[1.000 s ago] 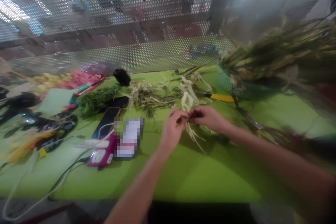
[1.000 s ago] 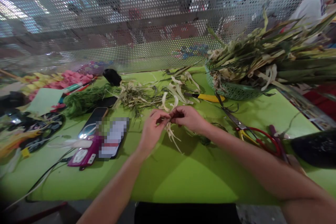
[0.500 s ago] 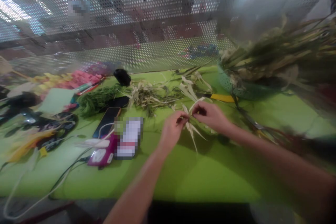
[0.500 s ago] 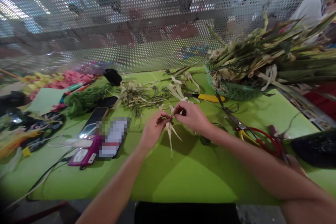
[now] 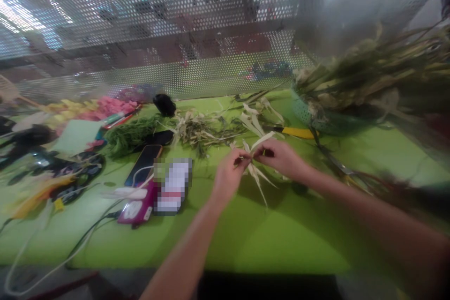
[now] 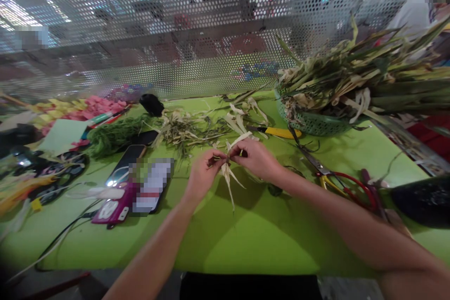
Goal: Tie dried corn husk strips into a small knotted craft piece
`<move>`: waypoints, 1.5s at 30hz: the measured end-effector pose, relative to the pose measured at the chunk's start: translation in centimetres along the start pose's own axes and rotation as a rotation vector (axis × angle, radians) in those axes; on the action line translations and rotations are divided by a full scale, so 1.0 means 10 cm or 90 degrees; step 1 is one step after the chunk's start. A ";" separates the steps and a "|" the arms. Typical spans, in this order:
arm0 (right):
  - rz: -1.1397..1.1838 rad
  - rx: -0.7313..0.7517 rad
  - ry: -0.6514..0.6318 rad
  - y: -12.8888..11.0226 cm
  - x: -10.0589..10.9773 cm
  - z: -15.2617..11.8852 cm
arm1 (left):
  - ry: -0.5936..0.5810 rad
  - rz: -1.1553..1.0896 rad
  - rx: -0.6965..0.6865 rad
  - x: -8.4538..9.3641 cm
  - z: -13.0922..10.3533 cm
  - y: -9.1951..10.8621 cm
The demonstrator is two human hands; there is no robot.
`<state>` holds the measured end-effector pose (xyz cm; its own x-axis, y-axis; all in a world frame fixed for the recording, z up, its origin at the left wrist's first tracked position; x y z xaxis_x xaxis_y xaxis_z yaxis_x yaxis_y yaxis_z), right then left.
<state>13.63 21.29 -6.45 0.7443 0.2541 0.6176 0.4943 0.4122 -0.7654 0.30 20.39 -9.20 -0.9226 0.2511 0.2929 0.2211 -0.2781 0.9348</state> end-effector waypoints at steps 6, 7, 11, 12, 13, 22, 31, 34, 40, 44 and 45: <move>0.010 -0.001 -0.014 -0.02 -0.06 -0.01 | 0.003 0.019 -0.019 0.02 0.01 0.04; 0.002 0.003 -0.016 -0.03 -0.07 -0.01 | 0.004 0.021 -0.022 0.02 0.01 0.04; -0.041 0.018 -0.010 -0.06 -0.06 -0.02 | 0.000 0.020 -0.016 0.00 0.00 0.04; -0.046 0.020 -0.009 -0.06 -0.05 -0.01 | 0.000 0.017 -0.010 0.00 0.00 0.03; -0.052 0.019 -0.009 -0.06 -0.04 -0.01 | 0.001 0.013 -0.002 0.01 0.00 0.02; -0.196 -0.018 -0.034 0.07 -0.01 0.01 | 0.047 -0.115 0.071 0.22 0.02 -0.08; -0.158 0.011 -0.045 0.04 -0.08 0.02 | 0.019 -0.283 0.135 0.08 0.01 -0.20; -0.201 0.038 -0.046 -0.01 -0.09 0.03 | 0.031 -0.257 0.130 0.11 0.02 -0.22; -0.177 0.015 -0.045 0.00 -0.10 0.01 | 0.035 -0.225 0.131 0.15 0.04 -0.25; -0.105 0.013 -0.048 -0.05 -0.07 -0.02 | 0.002 -0.226 0.135 0.07 0.04 -0.26; -0.088 0.018 -0.053 -0.07 -0.08 -0.03 | -0.002 -0.224 0.131 0.06 0.04 -0.26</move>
<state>12.78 20.55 -6.44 0.6294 0.2644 0.7307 0.5757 0.4729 -0.6670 -0.65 21.63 -11.39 -0.9525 0.3001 -0.0513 -0.0487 0.0161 0.9987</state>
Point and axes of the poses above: each hand's wrist, its own z-axis towards the middle knuckle, its own x-axis out of the back of the hand, y = z × x, the point moved 10 cm from there along z, towards the middle knuckle, and after that the axes turned 7 degrees about -y, right-handed, at the moved point
